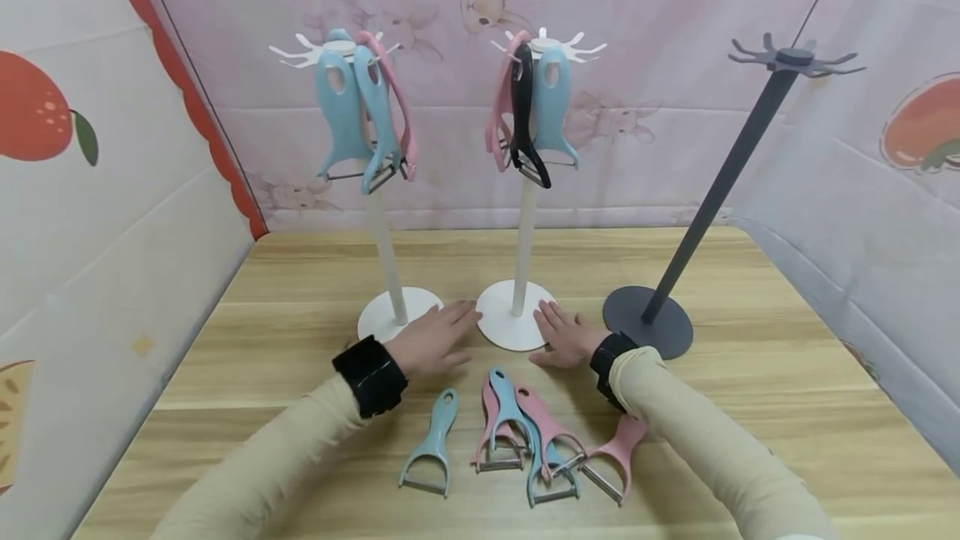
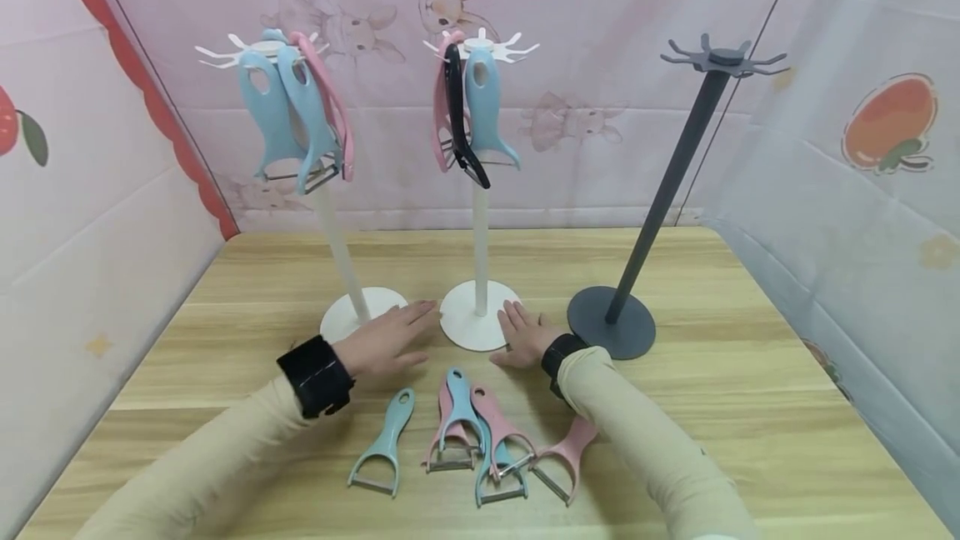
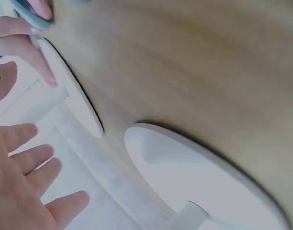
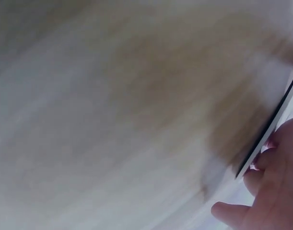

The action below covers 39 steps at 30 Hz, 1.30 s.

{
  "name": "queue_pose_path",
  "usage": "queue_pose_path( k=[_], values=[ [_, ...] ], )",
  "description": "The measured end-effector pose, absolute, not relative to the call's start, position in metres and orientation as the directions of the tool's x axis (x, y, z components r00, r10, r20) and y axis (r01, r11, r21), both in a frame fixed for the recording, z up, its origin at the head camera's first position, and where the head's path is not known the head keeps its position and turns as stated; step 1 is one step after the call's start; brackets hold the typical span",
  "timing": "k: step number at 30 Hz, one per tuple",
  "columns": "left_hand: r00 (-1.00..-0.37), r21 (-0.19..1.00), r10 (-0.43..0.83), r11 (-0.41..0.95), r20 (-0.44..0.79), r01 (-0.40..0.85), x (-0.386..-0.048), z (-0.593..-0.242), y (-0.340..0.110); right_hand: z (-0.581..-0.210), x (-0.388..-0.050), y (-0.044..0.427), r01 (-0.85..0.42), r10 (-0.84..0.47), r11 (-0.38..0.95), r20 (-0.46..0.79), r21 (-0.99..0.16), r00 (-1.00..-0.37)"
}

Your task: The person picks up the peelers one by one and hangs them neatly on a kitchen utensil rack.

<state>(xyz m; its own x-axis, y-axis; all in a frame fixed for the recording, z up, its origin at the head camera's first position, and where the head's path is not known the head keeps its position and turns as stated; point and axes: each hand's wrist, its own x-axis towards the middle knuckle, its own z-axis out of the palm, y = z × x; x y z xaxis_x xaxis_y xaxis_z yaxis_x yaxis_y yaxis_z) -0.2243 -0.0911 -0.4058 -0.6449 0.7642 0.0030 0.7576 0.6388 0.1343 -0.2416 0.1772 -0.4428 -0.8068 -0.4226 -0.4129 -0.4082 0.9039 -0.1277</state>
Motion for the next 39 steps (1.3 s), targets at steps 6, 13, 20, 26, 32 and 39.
queue_pose_path(
  k=[6,13,20,26,32,39],
  values=[
    [-0.605,0.125,0.792,0.61,-0.08,0.782,-0.242,-0.414,-0.074,-0.425,-0.234,0.176,-0.399,-0.437,0.899,-0.409,-0.178,-0.801],
    [-0.609,0.152,0.766,0.64,-0.204,0.753,-0.25,-0.422,-0.062,-0.403,-0.219,0.186,-0.441,-0.5,0.864,-0.314,-0.243,-0.807],
    [-0.613,0.14,0.733,0.668,-0.297,0.731,-0.251,-0.423,-0.059,-0.383,-0.185,0.212,-0.454,-0.483,0.868,-0.133,-0.204,-0.865],
    [-0.607,0.172,0.712,0.687,-0.353,0.706,-0.249,-0.419,-0.057,-0.378,-0.142,0.221,-0.252,-0.296,0.942,-0.193,-0.223,-0.936],
    [-0.608,0.17,0.707,0.691,-0.361,0.703,-0.249,-0.42,-0.057,-0.392,-0.108,0.215,-0.186,-0.214,0.973,-0.225,-0.138,-0.951],
    [-0.599,0.192,0.717,0.683,-0.355,0.705,-0.247,-0.416,-0.057,-0.406,-0.101,0.211,-0.192,-0.202,0.978,-0.13,-0.086,-0.971]
  ],
)
